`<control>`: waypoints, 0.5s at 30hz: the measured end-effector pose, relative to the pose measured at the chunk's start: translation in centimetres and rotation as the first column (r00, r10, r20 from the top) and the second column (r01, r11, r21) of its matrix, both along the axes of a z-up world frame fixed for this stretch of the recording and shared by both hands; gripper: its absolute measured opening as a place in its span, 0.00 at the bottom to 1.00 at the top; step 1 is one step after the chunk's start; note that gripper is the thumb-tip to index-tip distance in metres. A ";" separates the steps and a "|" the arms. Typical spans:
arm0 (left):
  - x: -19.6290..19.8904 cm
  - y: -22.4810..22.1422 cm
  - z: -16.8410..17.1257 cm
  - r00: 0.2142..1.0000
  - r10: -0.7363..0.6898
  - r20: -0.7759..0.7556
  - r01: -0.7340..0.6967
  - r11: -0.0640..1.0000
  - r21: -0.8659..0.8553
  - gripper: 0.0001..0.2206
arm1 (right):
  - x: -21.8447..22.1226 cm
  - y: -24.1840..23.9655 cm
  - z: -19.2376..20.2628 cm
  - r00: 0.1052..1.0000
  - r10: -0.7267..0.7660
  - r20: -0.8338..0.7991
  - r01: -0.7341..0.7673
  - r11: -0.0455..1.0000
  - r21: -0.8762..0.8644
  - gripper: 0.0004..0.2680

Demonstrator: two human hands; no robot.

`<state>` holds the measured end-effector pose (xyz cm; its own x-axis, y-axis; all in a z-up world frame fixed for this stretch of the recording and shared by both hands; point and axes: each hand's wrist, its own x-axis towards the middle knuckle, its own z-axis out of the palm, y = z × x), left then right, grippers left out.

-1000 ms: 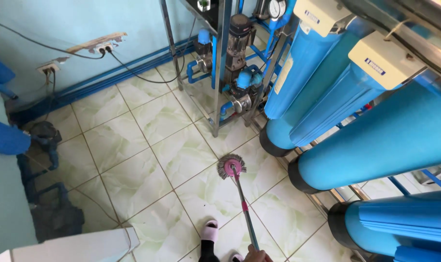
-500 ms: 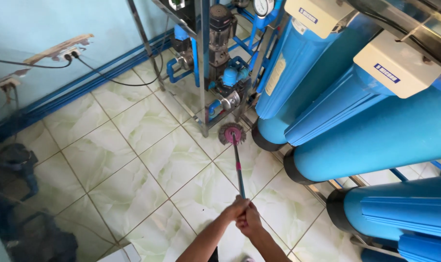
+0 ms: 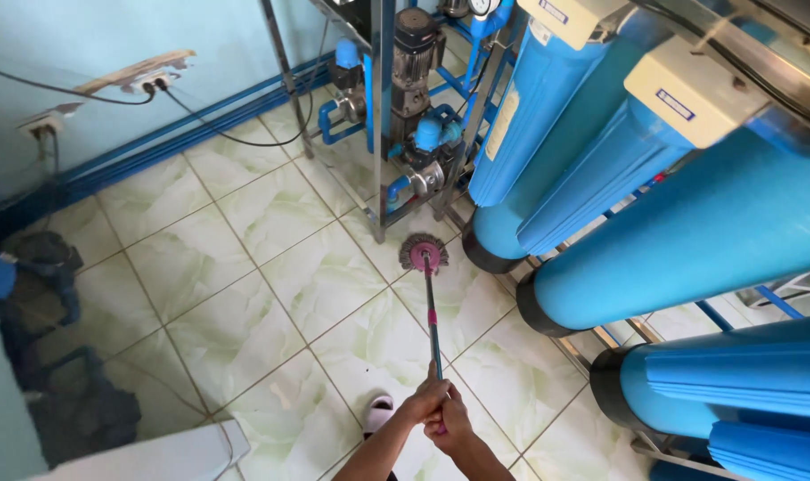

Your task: Mop the floor of a water purification and storage area.

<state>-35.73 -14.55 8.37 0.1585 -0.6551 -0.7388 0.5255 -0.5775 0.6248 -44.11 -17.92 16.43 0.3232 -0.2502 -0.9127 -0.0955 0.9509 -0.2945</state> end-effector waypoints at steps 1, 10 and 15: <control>-1.6 0.9 -0.6 1.000 0.001 -0.013 -0.002 0.999 -0.035 0.41 | -1.6 0.8 0.7 1.000 0.008 0.003 -0.008 1.000 0.017 0.13; -20.6 6.3 0.2 0.996 0.091 -0.004 -0.091 0.995 -0.035 0.42 | -21.0 4.5 2.0 0.989 0.002 0.147 -0.025 0.988 0.154 0.03; -25.6 9.2 9.0 0.996 0.076 -0.037 -0.073 0.995 0.073 0.43 | -27.9 3.1 2.7 0.993 -0.063 0.095 0.033 0.955 0.294 0.05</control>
